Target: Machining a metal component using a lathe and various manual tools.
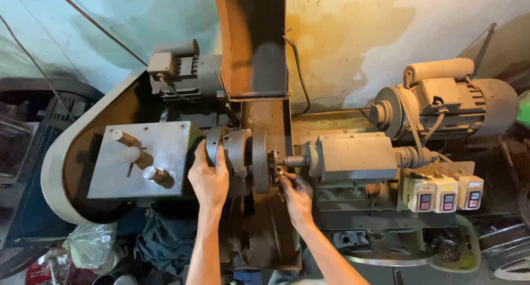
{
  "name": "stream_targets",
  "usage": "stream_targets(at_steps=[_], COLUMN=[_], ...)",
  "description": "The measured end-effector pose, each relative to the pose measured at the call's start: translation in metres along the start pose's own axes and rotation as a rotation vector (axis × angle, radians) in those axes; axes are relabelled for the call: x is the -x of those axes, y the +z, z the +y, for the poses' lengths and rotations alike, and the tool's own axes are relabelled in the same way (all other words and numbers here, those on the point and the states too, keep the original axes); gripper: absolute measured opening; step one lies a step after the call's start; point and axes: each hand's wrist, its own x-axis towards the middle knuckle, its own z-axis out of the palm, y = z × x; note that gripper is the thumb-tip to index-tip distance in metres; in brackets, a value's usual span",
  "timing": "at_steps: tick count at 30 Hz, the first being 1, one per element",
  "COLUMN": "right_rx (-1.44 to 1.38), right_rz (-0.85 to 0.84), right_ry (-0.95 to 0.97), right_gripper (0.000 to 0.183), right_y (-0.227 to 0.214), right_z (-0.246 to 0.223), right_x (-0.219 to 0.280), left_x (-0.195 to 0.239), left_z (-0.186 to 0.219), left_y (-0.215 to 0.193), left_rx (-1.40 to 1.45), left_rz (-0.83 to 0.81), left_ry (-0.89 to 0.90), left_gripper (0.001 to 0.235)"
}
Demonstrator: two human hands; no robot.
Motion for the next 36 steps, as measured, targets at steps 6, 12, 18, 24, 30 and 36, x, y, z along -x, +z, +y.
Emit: stream_targets(at_steps=[6,12,18,24,30,36], right_rx=[-0.069,0.052,0.005,0.057,0.041,0.079], right_rz=[0.05,0.113,0.085,0.049,0.043,0.099], right_ry=[-0.021,-0.071,-0.045,0.053,0.094,0.032], right_gripper=[0.01,0.017,0.015,0.016,0.01,0.011], right_y=[-0.004,0.01,0.014,0.014,0.016,-0.002], right_z=[-0.02,-0.029,-0.014,-0.021,-0.016,0.009], right_x=[-0.001,0.002,-0.003,-0.003,-0.001,0.0], left_x=[0.04,0.064,-0.004,0.0,0.016,0.01], left_z=[-0.036,-0.043,0.014,0.002,-0.012,-0.004], left_y=[0.019,0.014,-0.017,-0.004,0.006,-0.001], left_rx=[0.037,0.162,0.209,0.029,0.051,0.1], left_rz=[0.229,0.375,0.11,-0.067,0.121,0.085], left_ry=[0.162,0.372,0.349,0.005,0.122,0.084], left_gripper=[0.04,0.05,0.031,0.046,0.04,0.04])
